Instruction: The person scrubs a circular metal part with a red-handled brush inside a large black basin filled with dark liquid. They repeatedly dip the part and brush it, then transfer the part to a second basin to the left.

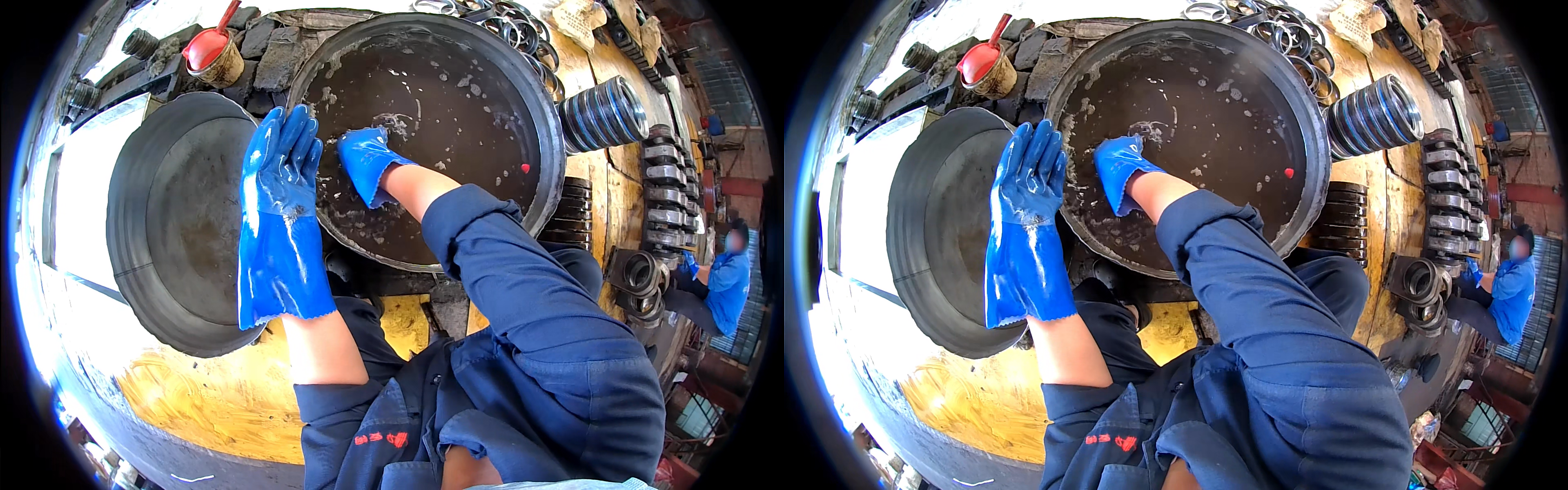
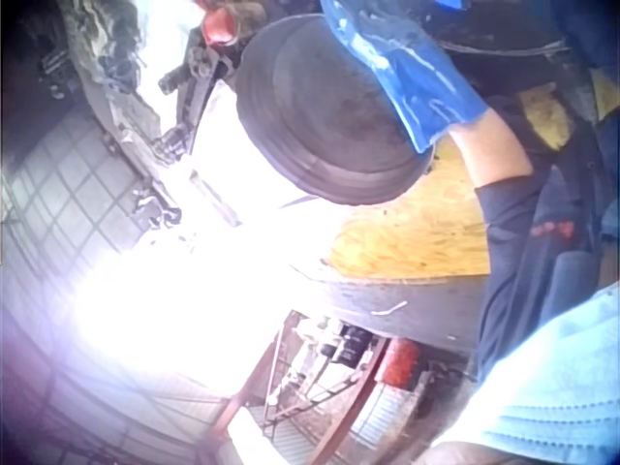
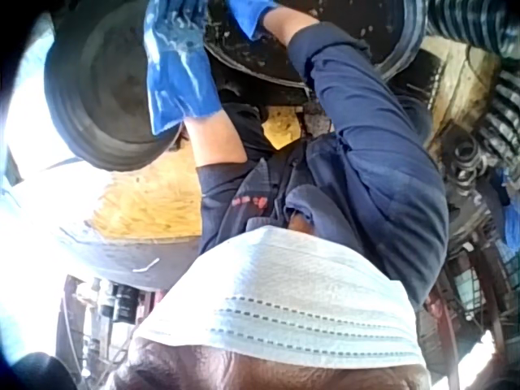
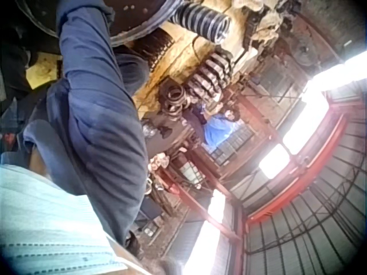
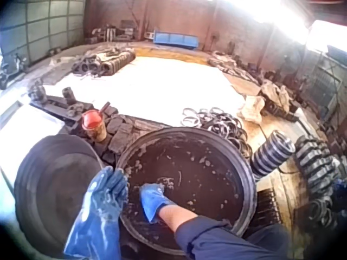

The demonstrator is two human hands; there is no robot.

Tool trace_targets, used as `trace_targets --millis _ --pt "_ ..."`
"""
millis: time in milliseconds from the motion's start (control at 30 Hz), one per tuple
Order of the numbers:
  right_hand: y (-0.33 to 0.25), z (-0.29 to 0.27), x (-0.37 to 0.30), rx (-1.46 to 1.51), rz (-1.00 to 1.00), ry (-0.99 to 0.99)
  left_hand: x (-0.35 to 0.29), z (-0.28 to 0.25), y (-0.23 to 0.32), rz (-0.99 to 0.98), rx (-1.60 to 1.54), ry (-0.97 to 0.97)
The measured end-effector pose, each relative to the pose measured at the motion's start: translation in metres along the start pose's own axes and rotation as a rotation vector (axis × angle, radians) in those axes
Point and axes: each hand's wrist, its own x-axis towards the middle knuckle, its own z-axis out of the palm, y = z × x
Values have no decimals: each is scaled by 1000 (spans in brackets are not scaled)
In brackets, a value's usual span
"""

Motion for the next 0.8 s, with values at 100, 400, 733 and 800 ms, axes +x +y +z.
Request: trace_targets --millis 100,400,733,800 --pt "17 25 11 18 -88 129 3 3 -3 -10 -13 4" --pt "51 36 48 224 -69 166 7 7 -15 5 67 27" --pt "66 -27 -63 544 -274 134 28 -5 -78 -229 151 166" --pt "70 -27 -94 724 -345 240 49 -10 -93 -322 106 211"
